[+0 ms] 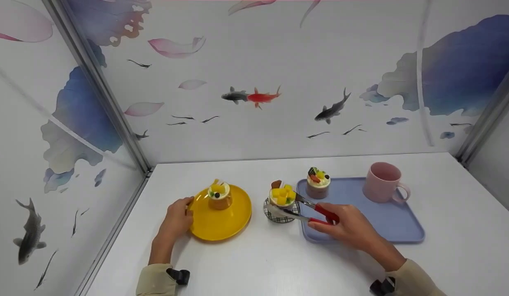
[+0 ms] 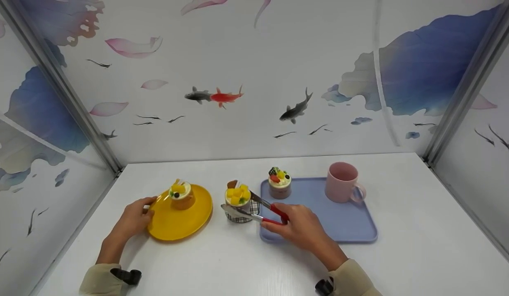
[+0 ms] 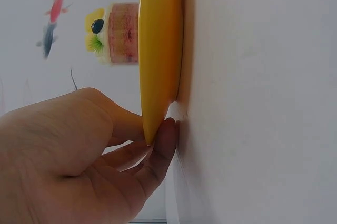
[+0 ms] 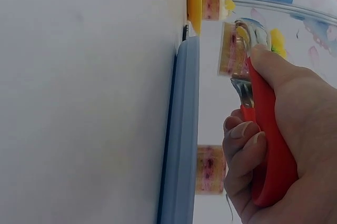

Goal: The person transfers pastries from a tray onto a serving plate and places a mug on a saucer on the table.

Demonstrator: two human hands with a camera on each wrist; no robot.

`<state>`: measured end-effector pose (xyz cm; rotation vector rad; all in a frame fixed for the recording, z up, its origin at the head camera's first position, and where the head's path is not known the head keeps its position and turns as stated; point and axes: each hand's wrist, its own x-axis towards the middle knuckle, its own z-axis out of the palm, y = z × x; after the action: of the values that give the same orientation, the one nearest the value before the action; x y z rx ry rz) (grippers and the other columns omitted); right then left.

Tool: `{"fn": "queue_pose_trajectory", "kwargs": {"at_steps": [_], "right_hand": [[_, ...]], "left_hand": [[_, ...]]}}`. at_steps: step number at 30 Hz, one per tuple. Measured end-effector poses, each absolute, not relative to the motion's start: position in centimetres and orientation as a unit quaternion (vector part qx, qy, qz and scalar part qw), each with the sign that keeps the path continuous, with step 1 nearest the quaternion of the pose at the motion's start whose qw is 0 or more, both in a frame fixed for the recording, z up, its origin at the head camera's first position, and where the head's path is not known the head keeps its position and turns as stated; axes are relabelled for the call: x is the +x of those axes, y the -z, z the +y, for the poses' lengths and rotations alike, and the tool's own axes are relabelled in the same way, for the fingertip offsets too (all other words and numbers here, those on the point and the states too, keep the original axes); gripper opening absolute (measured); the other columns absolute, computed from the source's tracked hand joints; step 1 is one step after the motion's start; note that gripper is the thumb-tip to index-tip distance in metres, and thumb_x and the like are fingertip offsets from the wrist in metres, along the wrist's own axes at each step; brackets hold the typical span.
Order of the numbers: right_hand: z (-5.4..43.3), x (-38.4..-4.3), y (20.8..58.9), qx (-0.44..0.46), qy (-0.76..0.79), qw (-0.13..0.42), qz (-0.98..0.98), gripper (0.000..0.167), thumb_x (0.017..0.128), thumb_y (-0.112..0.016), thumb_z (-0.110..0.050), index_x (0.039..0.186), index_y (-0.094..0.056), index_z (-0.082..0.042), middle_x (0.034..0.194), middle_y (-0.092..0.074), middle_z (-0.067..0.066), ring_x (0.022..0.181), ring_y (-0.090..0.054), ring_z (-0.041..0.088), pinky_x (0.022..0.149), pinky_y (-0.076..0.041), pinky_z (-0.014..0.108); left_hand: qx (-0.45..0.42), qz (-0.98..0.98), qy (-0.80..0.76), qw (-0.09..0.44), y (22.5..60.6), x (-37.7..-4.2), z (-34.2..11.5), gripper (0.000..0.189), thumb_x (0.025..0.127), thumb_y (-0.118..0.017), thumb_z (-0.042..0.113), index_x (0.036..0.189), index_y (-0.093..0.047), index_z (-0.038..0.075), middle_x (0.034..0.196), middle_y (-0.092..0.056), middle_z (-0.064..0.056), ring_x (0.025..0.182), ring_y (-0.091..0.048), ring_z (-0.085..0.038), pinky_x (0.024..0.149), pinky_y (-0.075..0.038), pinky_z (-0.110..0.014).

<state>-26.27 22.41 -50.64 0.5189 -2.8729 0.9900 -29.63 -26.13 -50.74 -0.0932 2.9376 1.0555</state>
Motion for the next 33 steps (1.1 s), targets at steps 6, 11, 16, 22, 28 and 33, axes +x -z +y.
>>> {"fn": "queue_pose_trajectory", "kwargs": {"at_steps": [6, 11, 16, 22, 28, 33], "right_hand": [[21.9, -26.4, 50.7, 0.167, -0.321, 0.024, -0.932, 0.073, 0.089, -0.079, -0.068, 0.140, -0.074, -0.016, 0.079, -0.064, -0.011, 0.073, -0.056, 0.011, 0.055, -0.044, 0.020], [21.4, -26.6, 50.6, 0.174, -0.325, 0.024, -0.929, 0.070, 0.090, -0.079, -0.066, 0.139, -0.074, -0.017, 0.078, -0.064, -0.010, 0.072, -0.056, 0.011, 0.055, -0.044, 0.020], [20.8, -26.8, 50.7, 0.181, -0.326, 0.020, -0.928, 0.072, 0.090, -0.077, -0.069, 0.140, -0.074, -0.018, 0.080, -0.065, -0.010, 0.074, -0.057, 0.012, 0.056, -0.045, 0.020], [20.1, -26.8, 50.7, 0.178, -0.330, 0.015, -0.927, 0.073, 0.090, -0.078, -0.068, 0.142, -0.073, -0.017, 0.085, -0.068, -0.008, 0.076, -0.058, 0.013, 0.057, -0.047, 0.020], [19.5, -26.8, 50.9, 0.192, -0.334, 0.027, -0.923, 0.072, 0.091, -0.077, -0.068, 0.140, -0.074, -0.016, 0.090, -0.072, -0.007, 0.077, -0.058, 0.011, 0.058, -0.048, 0.020], [19.2, -26.9, 51.1, 0.211, -0.341, 0.043, -0.915, 0.072, 0.091, -0.075, -0.069, 0.138, -0.074, -0.015, 0.094, -0.075, -0.005, 0.077, -0.058, 0.011, 0.059, -0.048, 0.021]], "left_hand": [[-0.024, 0.943, -0.333, -0.001, 50.6, -29.5, -26.0, 0.050, 0.108, -0.055, -0.002, 0.157, -0.049, -0.006, 0.158, -0.056, -0.027, 0.145, -0.056, -0.042, 0.125, -0.045, -0.058], [-0.023, 0.940, -0.340, -0.003, 50.6, -29.3, -26.0, 0.051, 0.108, -0.054, -0.003, 0.158, -0.048, -0.006, 0.158, -0.055, -0.027, 0.145, -0.056, -0.041, 0.125, -0.046, -0.057], [-0.020, 0.941, -0.337, -0.007, 50.5, -29.4, -26.0, 0.051, 0.107, -0.054, -0.004, 0.157, -0.049, -0.007, 0.157, -0.056, -0.028, 0.144, -0.057, -0.042, 0.124, -0.047, -0.058], [-0.024, 0.941, -0.337, -0.001, 50.6, -29.5, -25.9, 0.051, 0.107, -0.055, -0.004, 0.157, -0.049, -0.007, 0.157, -0.056, -0.028, 0.143, -0.058, -0.041, 0.124, -0.046, -0.058], [-0.023, 0.942, -0.335, -0.001, 50.6, -29.5, -25.9, 0.051, 0.107, -0.054, -0.003, 0.157, -0.049, -0.006, 0.157, -0.056, -0.028, 0.142, -0.058, -0.041, 0.124, -0.047, -0.058], [-0.035, 0.939, -0.341, 0.009, 50.7, -29.6, -26.0, 0.052, 0.108, -0.054, -0.002, 0.159, -0.048, -0.004, 0.159, -0.055, -0.026, 0.139, -0.059, -0.037, 0.123, -0.048, -0.056]]}}
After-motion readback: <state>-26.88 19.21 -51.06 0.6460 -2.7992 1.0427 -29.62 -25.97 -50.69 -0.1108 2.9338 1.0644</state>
